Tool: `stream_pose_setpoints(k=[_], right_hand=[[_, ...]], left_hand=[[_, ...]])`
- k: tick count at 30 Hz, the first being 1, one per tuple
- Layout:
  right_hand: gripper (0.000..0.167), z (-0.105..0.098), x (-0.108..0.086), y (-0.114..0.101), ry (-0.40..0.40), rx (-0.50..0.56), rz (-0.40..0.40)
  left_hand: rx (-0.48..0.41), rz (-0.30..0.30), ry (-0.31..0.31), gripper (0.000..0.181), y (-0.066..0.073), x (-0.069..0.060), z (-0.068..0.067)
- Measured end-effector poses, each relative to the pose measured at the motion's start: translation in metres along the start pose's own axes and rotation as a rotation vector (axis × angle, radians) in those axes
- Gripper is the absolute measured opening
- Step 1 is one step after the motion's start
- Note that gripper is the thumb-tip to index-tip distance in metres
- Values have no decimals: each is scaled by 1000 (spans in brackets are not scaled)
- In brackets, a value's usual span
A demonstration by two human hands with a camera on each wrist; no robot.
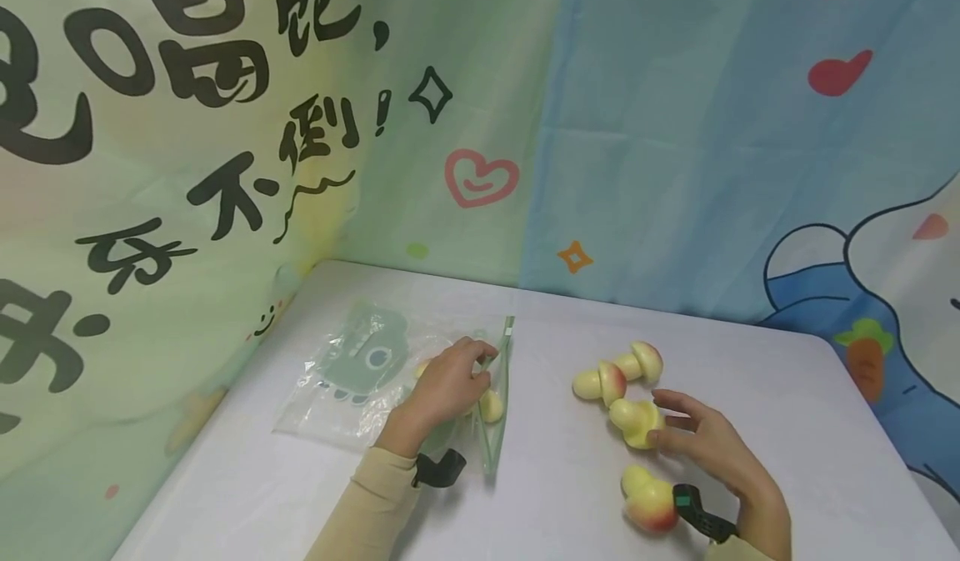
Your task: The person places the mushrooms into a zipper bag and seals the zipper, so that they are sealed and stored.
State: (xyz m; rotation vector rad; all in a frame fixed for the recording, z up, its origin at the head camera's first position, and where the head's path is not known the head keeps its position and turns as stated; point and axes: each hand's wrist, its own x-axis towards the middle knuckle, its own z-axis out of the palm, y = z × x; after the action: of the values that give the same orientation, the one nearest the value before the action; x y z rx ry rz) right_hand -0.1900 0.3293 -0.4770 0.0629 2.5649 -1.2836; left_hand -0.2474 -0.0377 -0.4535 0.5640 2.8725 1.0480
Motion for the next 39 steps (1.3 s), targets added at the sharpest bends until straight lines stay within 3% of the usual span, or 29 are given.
stream_pose_setpoints(k=[3, 11, 22, 30, 39], right_hand=[[77, 2, 2, 2, -34, 5, -12], [74, 10, 7, 0, -36, -24, -72], [77, 15, 7, -11, -26, -44, -6], [70, 28, 11, -34, -35, -14, -100], [64, 56, 24, -55, 3, 33, -291]], left_hand=[[3, -7, 3, 30, 1, 0, 0], [-1, -26, 6, 30, 1, 0, 0], [3, -28, 6, 30, 1, 0, -1], [-3, -24, -3, 31, -1, -1, -1], [-39, -16, -13, 35, 2, 0, -1]])
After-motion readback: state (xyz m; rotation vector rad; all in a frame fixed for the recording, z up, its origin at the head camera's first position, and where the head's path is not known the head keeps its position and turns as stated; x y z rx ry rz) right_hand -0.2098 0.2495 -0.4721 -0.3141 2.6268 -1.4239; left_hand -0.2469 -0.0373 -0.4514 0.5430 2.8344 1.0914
